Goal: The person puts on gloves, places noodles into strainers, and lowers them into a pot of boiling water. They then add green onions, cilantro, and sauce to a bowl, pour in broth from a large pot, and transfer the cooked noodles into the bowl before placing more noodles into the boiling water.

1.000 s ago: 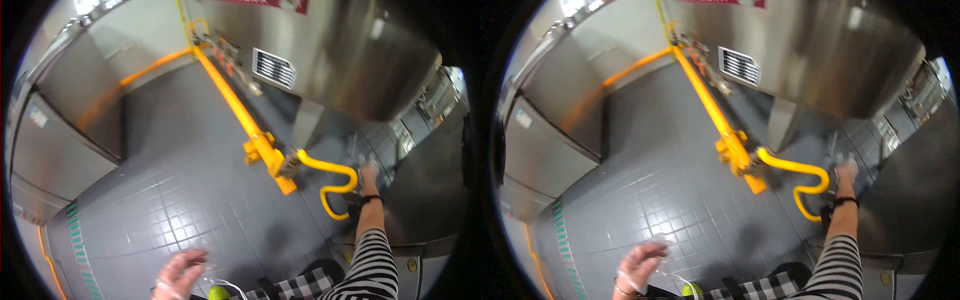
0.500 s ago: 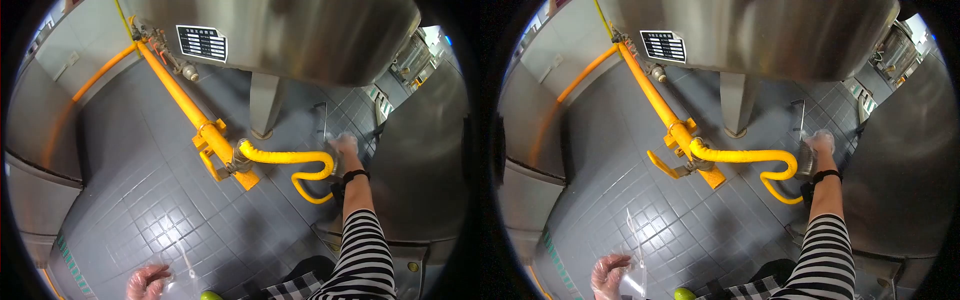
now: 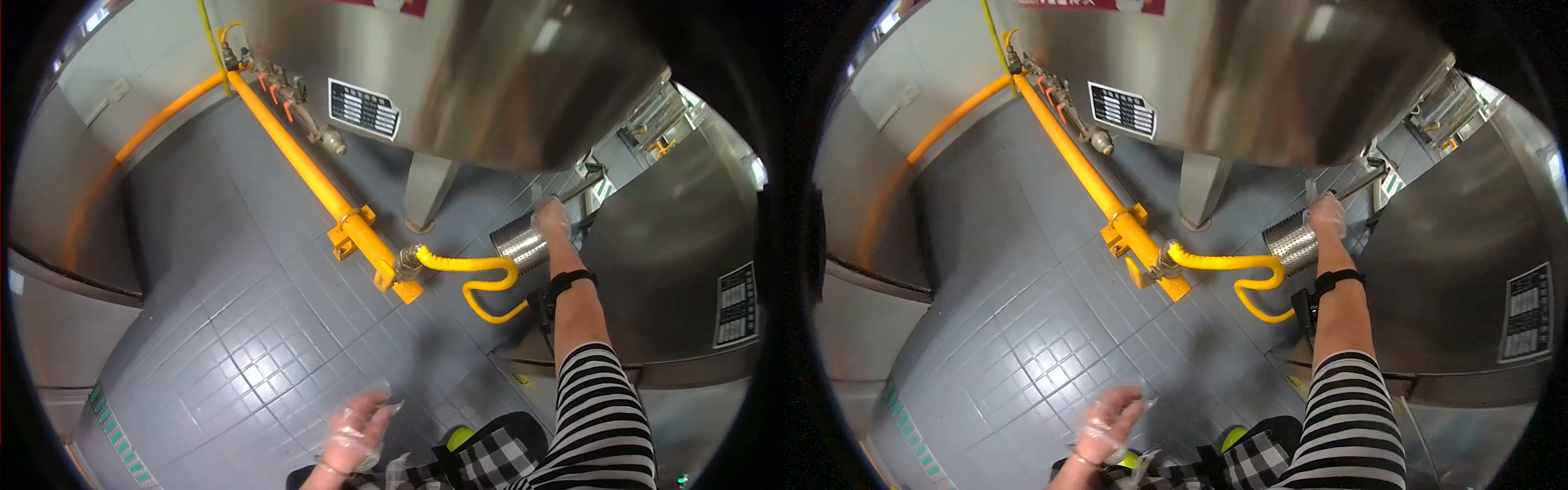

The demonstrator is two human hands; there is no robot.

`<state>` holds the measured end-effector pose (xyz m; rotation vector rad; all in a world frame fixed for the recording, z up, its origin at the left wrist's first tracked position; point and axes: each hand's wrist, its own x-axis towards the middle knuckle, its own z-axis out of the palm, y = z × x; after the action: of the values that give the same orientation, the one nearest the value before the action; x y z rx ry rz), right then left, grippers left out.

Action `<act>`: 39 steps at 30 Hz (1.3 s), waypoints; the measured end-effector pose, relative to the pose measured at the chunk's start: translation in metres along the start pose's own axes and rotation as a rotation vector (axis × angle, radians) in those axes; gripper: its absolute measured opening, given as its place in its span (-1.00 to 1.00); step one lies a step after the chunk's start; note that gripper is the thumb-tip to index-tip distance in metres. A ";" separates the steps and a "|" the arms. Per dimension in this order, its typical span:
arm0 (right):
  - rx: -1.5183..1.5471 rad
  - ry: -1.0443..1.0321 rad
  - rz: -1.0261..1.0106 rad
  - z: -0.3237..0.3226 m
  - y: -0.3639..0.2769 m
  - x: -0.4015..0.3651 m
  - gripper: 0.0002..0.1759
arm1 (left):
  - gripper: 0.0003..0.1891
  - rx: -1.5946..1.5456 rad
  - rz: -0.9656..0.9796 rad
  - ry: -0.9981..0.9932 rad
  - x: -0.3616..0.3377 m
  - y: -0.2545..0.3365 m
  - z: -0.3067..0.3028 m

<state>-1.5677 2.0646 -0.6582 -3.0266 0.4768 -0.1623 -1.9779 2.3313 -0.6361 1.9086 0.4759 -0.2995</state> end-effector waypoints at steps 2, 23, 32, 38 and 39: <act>-0.165 -0.143 -0.106 -0.014 0.014 0.004 -0.62 | -0.76 0.224 -0.003 -0.021 -0.030 0.002 -0.002; 0.185 -0.387 -0.212 -0.282 -0.021 -0.217 -0.59 | -0.68 -0.512 -0.213 0.130 -0.176 0.027 -0.002; 0.304 -0.741 -0.510 -0.443 0.057 -0.397 -0.38 | -0.69 0.165 0.412 -0.102 -0.268 0.240 -0.097; -0.021 -0.846 -0.680 -0.572 0.166 -0.436 -0.74 | -0.59 0.439 0.994 0.045 -0.300 0.381 -0.090; -0.011 -0.832 -0.659 -0.578 0.191 -0.443 -0.74 | -0.49 0.488 1.100 0.116 -0.305 0.418 -0.088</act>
<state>-2.1112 1.9882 -0.1432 -2.7667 -0.5715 1.0061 -2.0580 2.2200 -0.1292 2.3617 -0.6586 0.4622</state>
